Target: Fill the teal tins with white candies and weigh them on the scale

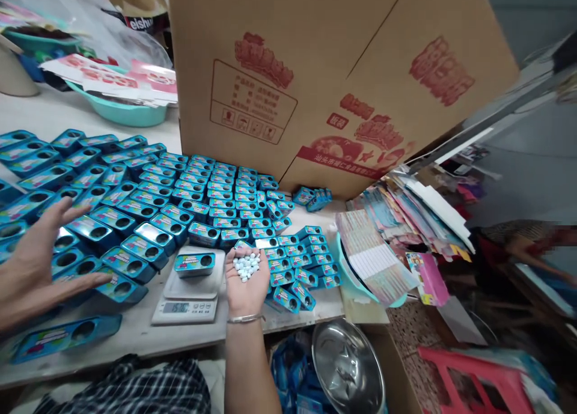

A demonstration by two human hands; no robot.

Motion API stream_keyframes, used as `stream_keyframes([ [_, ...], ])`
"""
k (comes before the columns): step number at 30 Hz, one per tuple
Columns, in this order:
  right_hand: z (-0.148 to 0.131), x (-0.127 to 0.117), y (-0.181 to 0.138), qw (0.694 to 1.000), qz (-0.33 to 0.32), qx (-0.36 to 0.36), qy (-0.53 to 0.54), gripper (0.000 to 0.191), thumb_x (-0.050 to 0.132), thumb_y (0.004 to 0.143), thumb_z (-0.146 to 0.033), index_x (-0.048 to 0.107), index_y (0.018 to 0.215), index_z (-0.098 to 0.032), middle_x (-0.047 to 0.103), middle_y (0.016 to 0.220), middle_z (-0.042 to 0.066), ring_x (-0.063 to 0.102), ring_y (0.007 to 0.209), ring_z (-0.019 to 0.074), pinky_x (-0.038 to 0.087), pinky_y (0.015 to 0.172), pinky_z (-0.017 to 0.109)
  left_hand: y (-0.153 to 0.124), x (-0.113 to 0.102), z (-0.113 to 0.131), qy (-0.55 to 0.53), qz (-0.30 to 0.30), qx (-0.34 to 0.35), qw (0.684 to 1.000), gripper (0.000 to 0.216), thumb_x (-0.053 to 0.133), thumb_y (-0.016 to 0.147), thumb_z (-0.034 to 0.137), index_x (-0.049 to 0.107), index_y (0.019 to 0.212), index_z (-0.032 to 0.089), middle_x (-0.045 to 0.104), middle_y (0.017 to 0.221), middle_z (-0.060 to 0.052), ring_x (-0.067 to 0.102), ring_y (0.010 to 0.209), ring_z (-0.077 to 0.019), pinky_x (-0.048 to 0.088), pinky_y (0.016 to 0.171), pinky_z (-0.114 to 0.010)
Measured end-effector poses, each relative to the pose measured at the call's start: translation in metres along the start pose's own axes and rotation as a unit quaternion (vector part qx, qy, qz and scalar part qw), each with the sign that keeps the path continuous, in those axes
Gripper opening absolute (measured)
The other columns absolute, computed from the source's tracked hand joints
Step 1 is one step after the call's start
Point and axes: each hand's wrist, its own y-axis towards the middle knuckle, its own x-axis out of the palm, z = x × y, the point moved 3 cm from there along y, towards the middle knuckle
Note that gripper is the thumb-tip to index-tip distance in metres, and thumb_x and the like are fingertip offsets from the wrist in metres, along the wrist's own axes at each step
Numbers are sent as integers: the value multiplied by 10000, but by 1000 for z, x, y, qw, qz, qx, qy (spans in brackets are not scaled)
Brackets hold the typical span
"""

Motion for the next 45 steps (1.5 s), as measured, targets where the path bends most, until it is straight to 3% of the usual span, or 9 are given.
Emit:
stream_keyframes([
  [11,15,6,9,999,-16,8,-36,239,524,897,-293,466,677,-218,542,611,-76,579,629,85,561,794,304,9,33,17,-15,-54,92,994,741,510,899,560,183,1531,354,438,1522,-98,401,1403,-340,250,1161,-596],
  [19,21,7,15,999,-23,19,-21,241,513,900,-312,482,679,-218,580,622,-64,615,642,98,564,794,325,31,86,54,14,-151,184,971,732,715,757,432,457,1422,269,593,1373,-138,516,1294,-364,206,1159,-650],
  [23,18,-2,17,1000,-10,15,-4,241,515,894,-314,483,675,-219,606,641,-58,638,661,98,567,842,343,29,117,61,28,-191,182,964,505,699,732,285,598,1217,191,679,1195,-131,608,1159,-327,244,1157,-615],
  [26,14,-11,19,1000,15,2,-3,215,542,867,-289,483,672,-220,631,658,-51,654,673,103,568,873,364,31,119,62,-31,-184,160,969,350,606,760,228,618,1109,217,705,1085,-70,661,1028,-262,417,1064,-485],
  [29,11,-16,22,999,33,-16,-10,183,574,845,-278,493,691,-222,659,683,-44,667,683,110,573,867,379,44,98,65,-101,-129,141,976,359,609,766,293,604,1122,243,689,1066,-47,665,971,-245,525,844,-344],
  [33,17,-6,25,999,28,3,-18,174,551,862,-278,505,705,-218,647,662,-40,652,656,114,582,807,369,63,56,71,-146,-61,140,978,330,635,826,373,587,1133,265,647,1038,-22,632,986,-217,497,858,-308],
  [38,51,50,27,991,-86,91,-48,157,543,861,-273,498,724,-211,605,642,-49,613,626,97,543,632,247,36,-11,60,-185,13,34,982,294,698,781,347,625,1044,239,652,977,-7,626,927,-192,497,843,-292],
  [41,107,108,32,971,-159,156,-90,151,541,858,-259,471,733,-211,582,638,-65,582,574,77,499,556,198,-10,-55,44,-178,52,-28,982,249,702,784,350,645,1007,256,670,977,-8,636,924,-192,516,836,-289],
  [45,235,170,9,934,-214,240,-157,187,509,878,-290,451,716,-217,533,567,-76,526,486,79,434,471,181,-83,-101,9,-142,114,-95,979,266,699,802,403,650,1038,290,693,982,-15,662,908,-201,556,777,-272],
])
